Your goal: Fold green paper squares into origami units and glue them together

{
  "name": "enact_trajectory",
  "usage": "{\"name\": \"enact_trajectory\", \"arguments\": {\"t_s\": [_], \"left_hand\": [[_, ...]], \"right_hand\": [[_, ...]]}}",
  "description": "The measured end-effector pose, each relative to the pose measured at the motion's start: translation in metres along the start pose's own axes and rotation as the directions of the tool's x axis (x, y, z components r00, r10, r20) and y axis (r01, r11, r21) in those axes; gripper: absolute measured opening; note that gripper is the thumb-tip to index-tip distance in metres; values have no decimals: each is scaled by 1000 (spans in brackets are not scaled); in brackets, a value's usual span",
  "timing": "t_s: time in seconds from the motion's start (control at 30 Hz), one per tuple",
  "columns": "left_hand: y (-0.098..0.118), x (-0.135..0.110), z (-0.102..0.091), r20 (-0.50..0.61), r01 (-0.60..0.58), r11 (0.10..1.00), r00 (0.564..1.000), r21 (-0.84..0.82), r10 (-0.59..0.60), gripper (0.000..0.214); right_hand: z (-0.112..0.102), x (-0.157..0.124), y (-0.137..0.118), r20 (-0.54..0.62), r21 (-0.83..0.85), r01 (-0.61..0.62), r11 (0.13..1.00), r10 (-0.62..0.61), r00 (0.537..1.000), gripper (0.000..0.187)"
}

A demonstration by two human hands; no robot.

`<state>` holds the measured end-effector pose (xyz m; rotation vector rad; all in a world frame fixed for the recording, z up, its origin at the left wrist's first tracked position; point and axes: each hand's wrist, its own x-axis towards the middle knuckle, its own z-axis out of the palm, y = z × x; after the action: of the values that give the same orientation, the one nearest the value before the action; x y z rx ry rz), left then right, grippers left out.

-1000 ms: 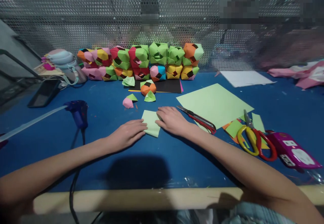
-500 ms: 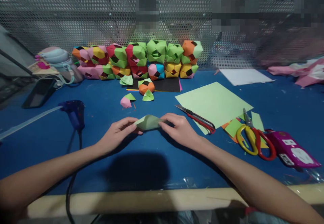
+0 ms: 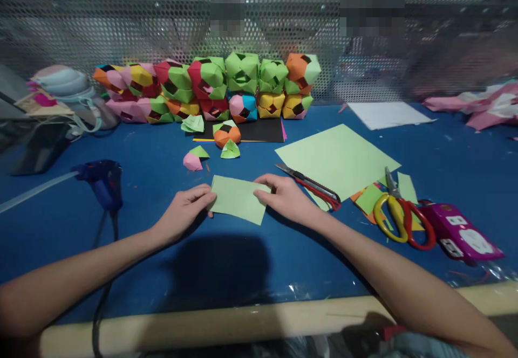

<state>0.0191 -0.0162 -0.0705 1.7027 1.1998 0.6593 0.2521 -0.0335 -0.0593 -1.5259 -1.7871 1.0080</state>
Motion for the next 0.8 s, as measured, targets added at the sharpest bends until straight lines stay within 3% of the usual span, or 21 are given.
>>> {"name": "enact_trajectory", "arguments": {"t_s": [0.17, 0.37, 0.47, 0.6, 0.8], "left_hand": [[-3, 3, -3, 35, 30, 999, 999, -38, -29, 33], [-10, 3, 2, -24, 109, 966, 993, -236, -118, 26], [-8, 3, 2, -14, 104, 980, 994, -171, -108, 23], [-3, 2, 2, 36, 35, 999, 999, -26, -34, 23], [-3, 2, 2, 163, -148, 986, 978, 77, 134, 21]], "right_hand": [[0, 3, 8, -47, 0, -35, 999, 35, 998, 24], [0, 5, 7, 32, -21, 16, 1000, -16, 999, 20], [4, 7, 8, -22, -90, 113, 989, -116, 993, 18], [14, 9, 7, -61, -178, 298, 938, -313, 948, 17], [30, 11, -13, 72, -143, 390, 910, -383, 921, 14]]}}
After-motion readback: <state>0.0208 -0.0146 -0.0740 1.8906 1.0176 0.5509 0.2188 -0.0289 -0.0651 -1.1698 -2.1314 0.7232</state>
